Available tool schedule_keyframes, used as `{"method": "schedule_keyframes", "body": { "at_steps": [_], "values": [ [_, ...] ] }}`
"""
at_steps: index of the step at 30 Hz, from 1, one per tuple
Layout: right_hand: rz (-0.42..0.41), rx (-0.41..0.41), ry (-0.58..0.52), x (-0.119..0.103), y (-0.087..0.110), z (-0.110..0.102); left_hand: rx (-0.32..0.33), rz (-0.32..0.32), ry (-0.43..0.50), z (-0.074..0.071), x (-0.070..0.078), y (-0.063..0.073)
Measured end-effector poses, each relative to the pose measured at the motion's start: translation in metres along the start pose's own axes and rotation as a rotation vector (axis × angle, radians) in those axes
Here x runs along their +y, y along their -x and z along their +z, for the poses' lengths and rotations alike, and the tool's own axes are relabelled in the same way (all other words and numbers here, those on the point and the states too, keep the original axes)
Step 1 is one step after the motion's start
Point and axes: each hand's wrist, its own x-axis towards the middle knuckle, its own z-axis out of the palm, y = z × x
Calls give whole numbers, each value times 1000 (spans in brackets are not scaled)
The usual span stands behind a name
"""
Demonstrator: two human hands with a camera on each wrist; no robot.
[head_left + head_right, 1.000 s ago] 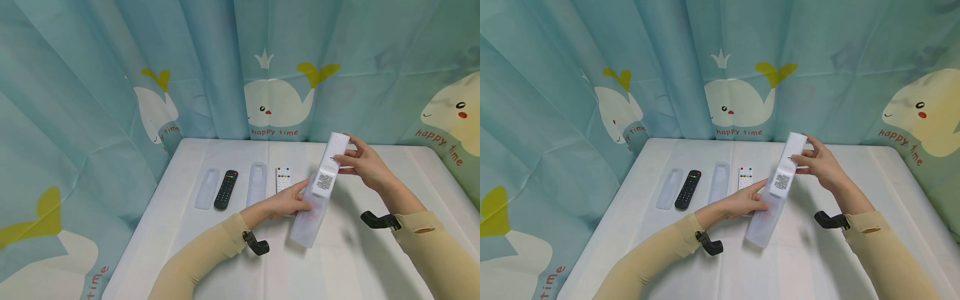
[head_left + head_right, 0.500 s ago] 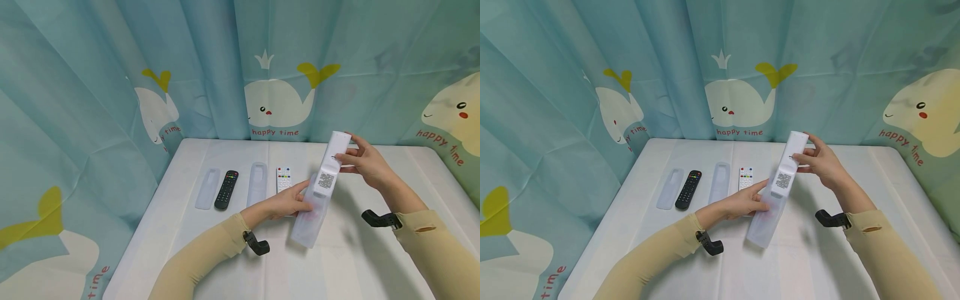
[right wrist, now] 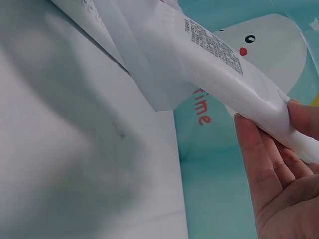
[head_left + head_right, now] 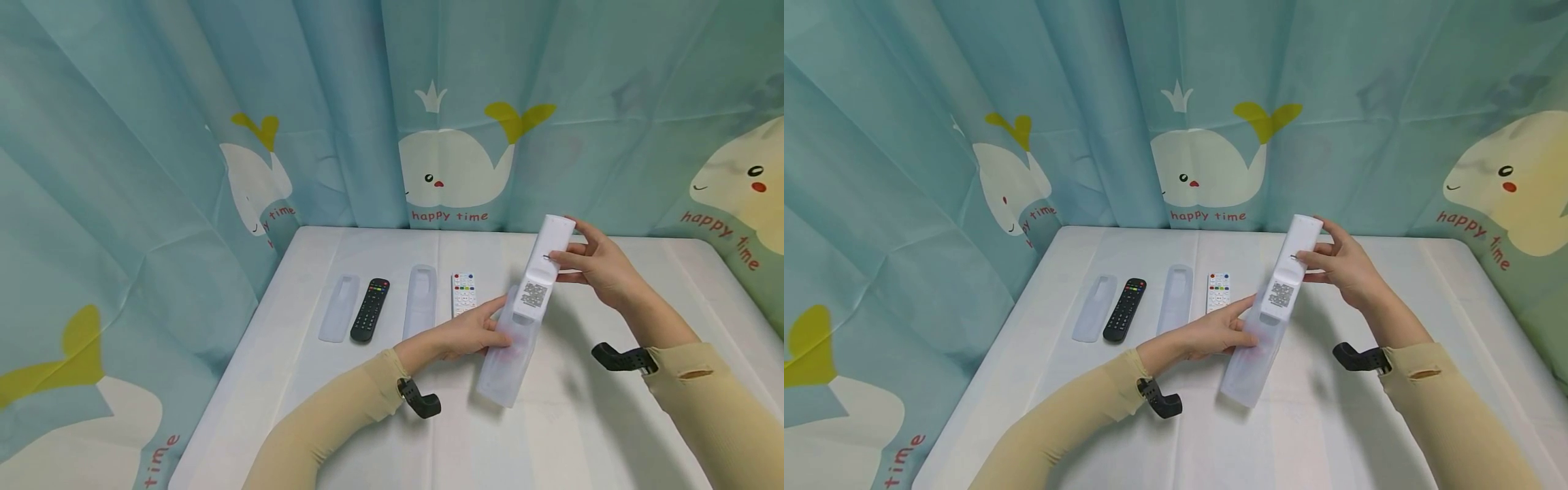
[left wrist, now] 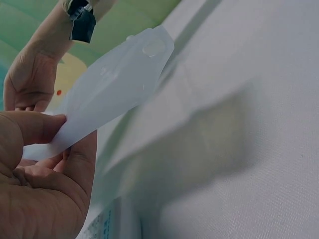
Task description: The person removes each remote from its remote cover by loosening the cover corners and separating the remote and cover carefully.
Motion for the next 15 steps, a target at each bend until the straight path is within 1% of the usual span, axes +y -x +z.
{"method": "schedule_keyframes", "body": {
  "at_steps": [2, 4, 11, 15],
  "values": [
    [6, 14, 43, 0, 0, 0, 3, -4, -3, 1, 0, 1],
    [8, 23, 63, 1, -1, 0, 4, -7, -6, 1, 0, 1],
    [-6, -12, -49, 4, -2, -5, 2, -15, -12, 2, -2, 1],
    [-3, 0, -62, 5, -1, -8, 0, -18, -21, 2, -3, 1]
  ]
}}
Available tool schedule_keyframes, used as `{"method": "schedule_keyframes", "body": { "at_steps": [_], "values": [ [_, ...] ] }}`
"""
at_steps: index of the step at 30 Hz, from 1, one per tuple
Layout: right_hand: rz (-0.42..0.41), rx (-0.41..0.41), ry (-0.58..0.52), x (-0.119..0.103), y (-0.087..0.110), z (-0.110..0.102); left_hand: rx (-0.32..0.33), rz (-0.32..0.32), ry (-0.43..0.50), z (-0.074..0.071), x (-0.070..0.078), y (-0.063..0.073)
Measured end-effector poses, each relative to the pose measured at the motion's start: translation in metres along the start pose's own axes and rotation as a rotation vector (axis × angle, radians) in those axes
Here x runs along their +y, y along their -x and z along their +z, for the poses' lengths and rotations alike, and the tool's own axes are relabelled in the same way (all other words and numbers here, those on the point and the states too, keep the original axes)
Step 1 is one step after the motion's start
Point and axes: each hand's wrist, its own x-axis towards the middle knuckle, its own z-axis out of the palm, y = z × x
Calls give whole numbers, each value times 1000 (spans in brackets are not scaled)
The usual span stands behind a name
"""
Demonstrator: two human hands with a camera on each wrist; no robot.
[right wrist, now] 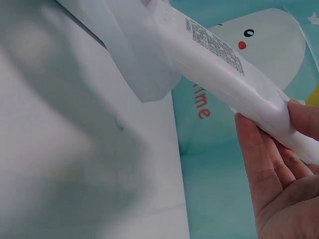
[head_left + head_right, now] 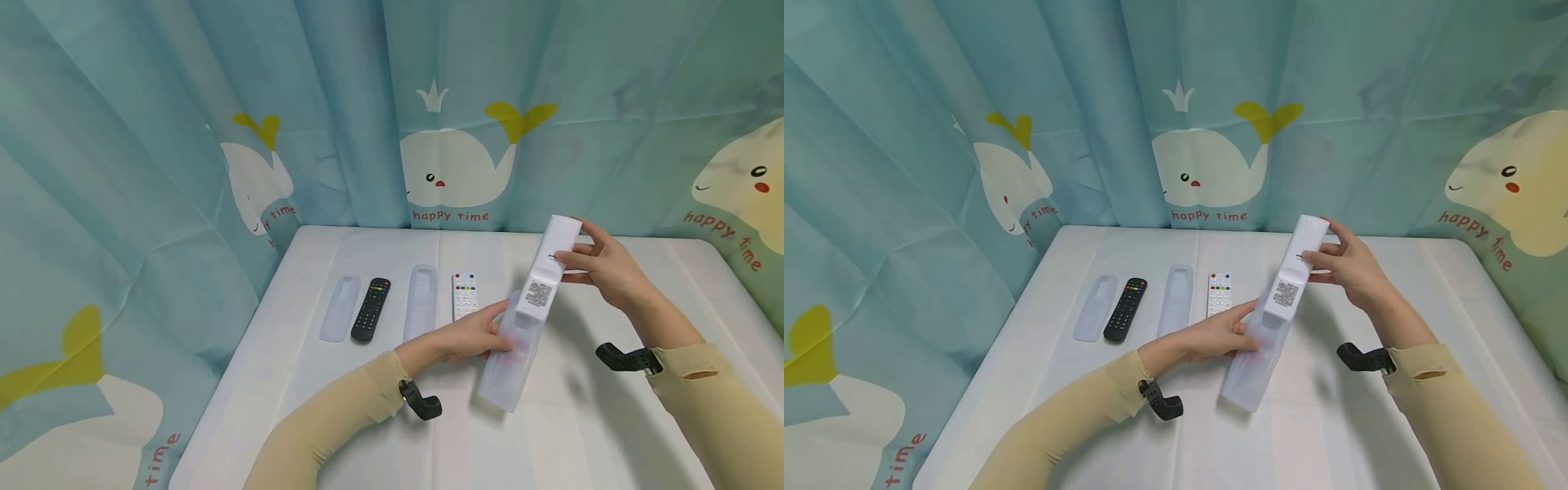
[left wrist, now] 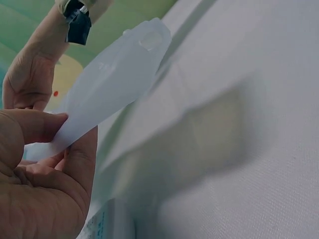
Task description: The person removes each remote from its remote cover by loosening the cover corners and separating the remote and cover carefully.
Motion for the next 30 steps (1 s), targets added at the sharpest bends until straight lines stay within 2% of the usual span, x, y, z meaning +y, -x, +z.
{"method": "schedule_keyframes", "body": {
  "at_steps": [11, 13, 15, 19, 23, 30],
  "values": [
    [-7, 22, 9, -3, 2, -2, -21, 13, 2, 0, -2, -1],
    [-10, 20, -34, -3, 2, -4, -17, 3, -10, 0, -3, 0],
    [-24, 21, -140, -5, 1, -8, -18, -21, -32, 0, -5, 0],
    [-61, 78, -299, -9, 2, -20, -22, -66, -70, 1, -10, 3],
    [-60, 112, -304, -11, 5, -28, -16, -56, -71, 2, -11, 4],
    [-74, 34, -358, -7, 4, -25, -15, -66, -34, 1, -6, 4]
  ]
}}
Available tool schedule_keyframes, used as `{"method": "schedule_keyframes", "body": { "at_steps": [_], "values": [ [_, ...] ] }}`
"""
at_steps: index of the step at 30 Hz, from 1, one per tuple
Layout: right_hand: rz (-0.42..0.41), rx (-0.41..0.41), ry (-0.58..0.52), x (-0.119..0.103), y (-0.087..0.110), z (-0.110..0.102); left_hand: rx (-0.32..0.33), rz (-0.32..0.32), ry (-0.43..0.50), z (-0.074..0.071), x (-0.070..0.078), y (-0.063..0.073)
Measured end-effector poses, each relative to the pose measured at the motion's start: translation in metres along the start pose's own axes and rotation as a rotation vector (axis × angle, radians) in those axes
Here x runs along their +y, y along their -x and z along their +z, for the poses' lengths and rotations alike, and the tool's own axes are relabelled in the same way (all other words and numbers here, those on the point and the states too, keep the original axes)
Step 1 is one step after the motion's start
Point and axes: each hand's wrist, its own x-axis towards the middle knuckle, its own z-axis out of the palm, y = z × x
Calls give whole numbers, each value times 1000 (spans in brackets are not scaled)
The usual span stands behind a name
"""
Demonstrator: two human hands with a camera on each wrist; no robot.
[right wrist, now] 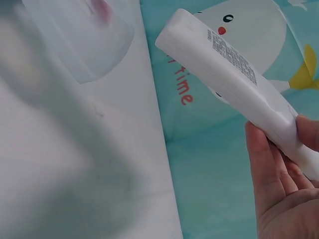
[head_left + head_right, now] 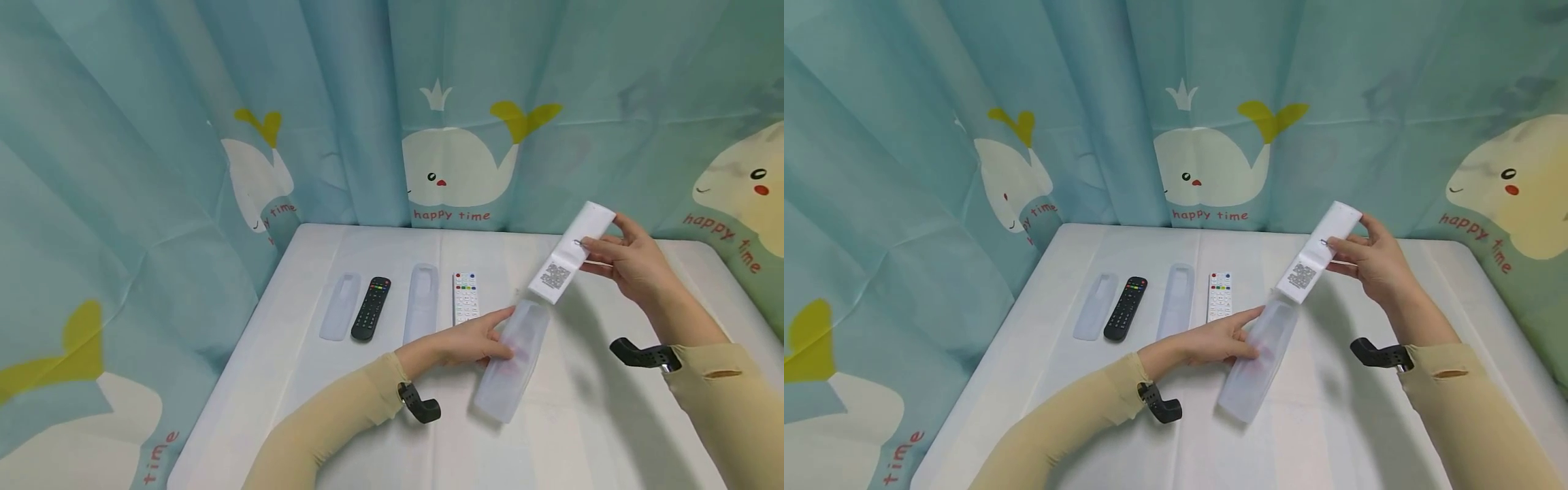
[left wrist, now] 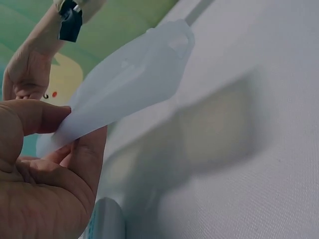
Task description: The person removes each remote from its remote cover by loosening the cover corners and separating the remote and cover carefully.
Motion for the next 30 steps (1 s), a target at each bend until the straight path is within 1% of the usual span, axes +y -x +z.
{"method": "schedule_keyframes", "body": {
  "at_steps": [2, 7, 12, 14, 19, 20, 24, 27, 30],
  "values": [
    [-1, -7, 5, 0, 0, 2, 8, -2, -4, -1, 1, 1],
    [-6, 12, 72, 0, 1, 6, 35, 3, 10, -5, 3, 1],
    [-34, 25, 65, 2, 1, 9, 45, 10, 39, -8, 6, 2],
    [-42, 47, 115, 4, 1, 8, 50, 10, 48, -9, 7, 2],
    [-37, 105, 291, 7, 5, 5, 68, 11, 56, -11, 9, 3],
    [-37, 108, 312, 8, 6, 4, 69, 13, 60, -11, 10, 3],
    [-41, 99, 321, 12, 9, 0, 93, 7, 93, -11, 13, 3],
    [-49, 100, 366, 14, 11, -3, 129, -5, 107, -12, 15, 1],
    [-55, 107, 445, 15, 13, -5, 165, -10, 116, -13, 17, 0]
  ]
}}
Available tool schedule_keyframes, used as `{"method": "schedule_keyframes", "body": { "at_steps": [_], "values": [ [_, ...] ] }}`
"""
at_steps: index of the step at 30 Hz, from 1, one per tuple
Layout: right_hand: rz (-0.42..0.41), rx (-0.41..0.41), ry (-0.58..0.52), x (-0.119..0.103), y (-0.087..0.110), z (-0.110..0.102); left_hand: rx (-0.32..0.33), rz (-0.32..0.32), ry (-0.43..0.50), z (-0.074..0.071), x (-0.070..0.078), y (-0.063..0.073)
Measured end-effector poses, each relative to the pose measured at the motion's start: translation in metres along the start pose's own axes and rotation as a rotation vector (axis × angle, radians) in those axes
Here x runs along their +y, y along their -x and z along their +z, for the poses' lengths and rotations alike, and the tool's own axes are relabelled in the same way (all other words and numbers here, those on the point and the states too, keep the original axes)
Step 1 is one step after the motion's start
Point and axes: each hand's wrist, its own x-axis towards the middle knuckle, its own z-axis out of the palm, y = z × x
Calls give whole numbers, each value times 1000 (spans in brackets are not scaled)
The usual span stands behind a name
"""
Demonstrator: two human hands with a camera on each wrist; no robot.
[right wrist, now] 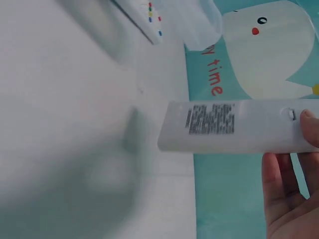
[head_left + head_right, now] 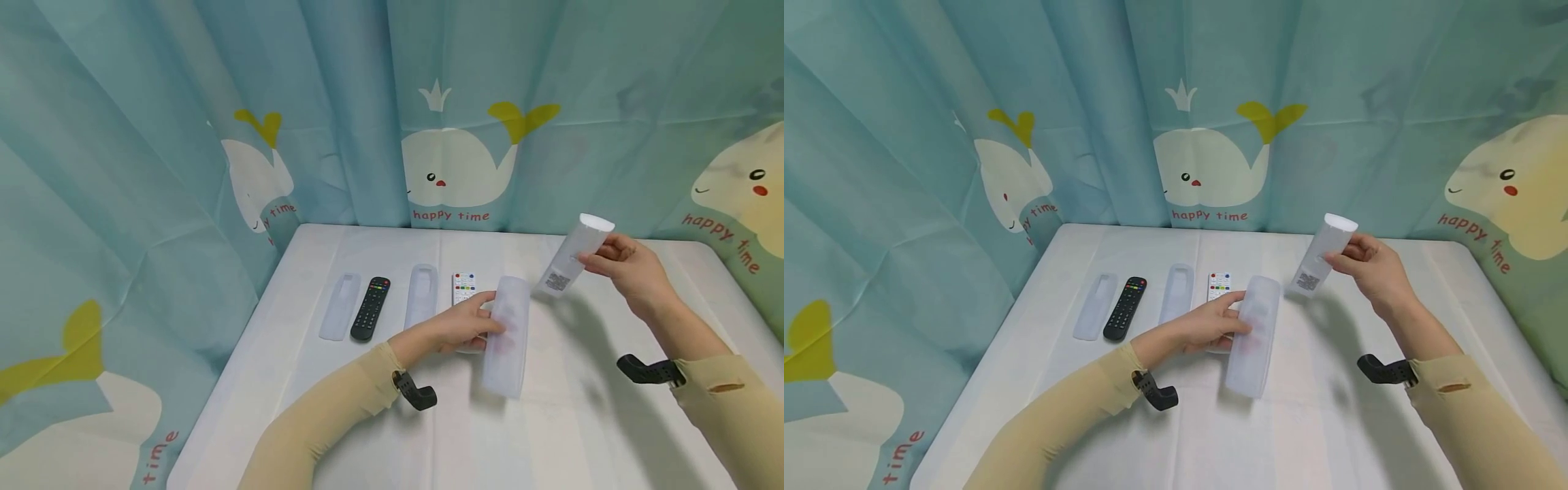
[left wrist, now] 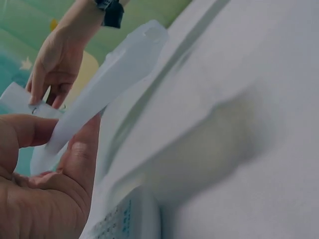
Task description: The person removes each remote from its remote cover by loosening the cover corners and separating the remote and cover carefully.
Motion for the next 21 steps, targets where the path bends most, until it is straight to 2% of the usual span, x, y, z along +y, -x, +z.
{"method": "schedule_keyframes", "body": {
  "at_steps": [5, 8, 15, 21],
  "values": [
    [-11, -4, 32, 1, 6, -2, 35, -14, 22, -2, 4, -4],
    [-20, 6, 102, 1, 8, 0, 31, -16, 37, -5, 5, -7],
    [-17, 44, 376, 3, 12, 2, 17, -26, 25, -11, 10, -12],
    [-52, 37, 479, 4, 17, 1, 57, -44, 47, -10, 18, -17]
  ]
}}
